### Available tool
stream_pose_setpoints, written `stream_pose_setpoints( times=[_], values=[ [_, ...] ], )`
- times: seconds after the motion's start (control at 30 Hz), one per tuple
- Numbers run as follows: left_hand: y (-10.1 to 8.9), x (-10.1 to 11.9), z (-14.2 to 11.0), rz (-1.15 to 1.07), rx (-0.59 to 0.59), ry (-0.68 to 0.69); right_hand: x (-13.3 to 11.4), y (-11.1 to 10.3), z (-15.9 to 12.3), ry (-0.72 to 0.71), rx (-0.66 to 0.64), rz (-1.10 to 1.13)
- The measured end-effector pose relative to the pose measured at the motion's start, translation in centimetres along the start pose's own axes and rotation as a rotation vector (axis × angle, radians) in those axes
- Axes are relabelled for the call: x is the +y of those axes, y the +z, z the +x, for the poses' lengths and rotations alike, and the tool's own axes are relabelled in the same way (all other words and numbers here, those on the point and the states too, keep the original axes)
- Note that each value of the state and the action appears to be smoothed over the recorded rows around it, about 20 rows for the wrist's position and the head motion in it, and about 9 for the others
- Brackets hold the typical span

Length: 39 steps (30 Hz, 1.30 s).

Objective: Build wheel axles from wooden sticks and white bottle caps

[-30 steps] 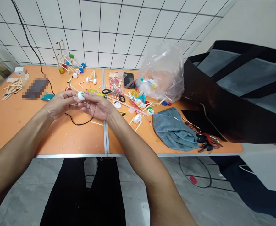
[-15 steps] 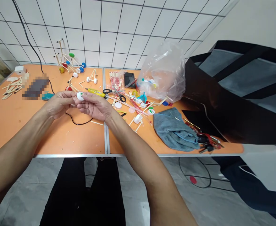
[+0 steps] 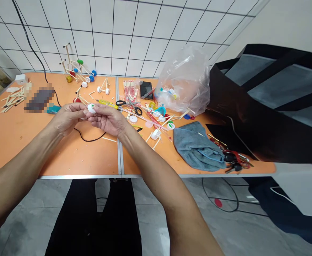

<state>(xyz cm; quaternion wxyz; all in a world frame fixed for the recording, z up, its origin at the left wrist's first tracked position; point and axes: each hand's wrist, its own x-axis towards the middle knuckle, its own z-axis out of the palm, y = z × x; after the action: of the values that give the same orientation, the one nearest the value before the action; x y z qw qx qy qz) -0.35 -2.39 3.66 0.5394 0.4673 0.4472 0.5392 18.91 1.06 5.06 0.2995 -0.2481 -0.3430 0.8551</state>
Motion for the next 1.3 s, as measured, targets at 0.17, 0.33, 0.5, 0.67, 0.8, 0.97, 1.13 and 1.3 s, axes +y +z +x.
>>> stream_pose_setpoints(
  times=[0.17, 0.33, 0.5, 0.67, 0.8, 0.97, 1.13, 1.3],
  values=[
    [0.11, 0.05, 0.03, 0.036, 0.016, 0.041, -0.06, -0.06, 0.02, 0.006, 0.001, -0.001],
    [0.09, 0.09, 0.07, 0.064, 0.032, 0.065, -0.05, -0.18, 0.11, -0.003, 0.004, -0.017],
    [0.10, 0.12, 0.08, 0.082, 0.053, 0.066, -0.02, -0.44, 0.22, -0.014, -0.006, -0.037],
    [-0.04, 0.12, 0.14, 0.105, 0.046, 0.082, -0.09, -0.42, 0.25, -0.012, 0.008, -0.042],
    [0.01, 0.21, 0.09, 0.115, 0.048, 0.091, -0.15, -0.21, 0.16, -0.010, 0.034, -0.049],
    [0.21, 0.37, -0.01, 0.121, 0.062, 0.077, -0.18, -0.33, 0.18, -0.009, 0.039, -0.061],
    [0.22, 0.29, 0.05, 0.142, 0.070, 0.095, -0.18, -0.56, 0.32, -0.002, 0.037, -0.069],
    [0.28, 0.19, 0.07, 0.150, 0.071, 0.102, -0.23, -0.59, 0.41, -0.002, 0.045, -0.071]
  ],
)
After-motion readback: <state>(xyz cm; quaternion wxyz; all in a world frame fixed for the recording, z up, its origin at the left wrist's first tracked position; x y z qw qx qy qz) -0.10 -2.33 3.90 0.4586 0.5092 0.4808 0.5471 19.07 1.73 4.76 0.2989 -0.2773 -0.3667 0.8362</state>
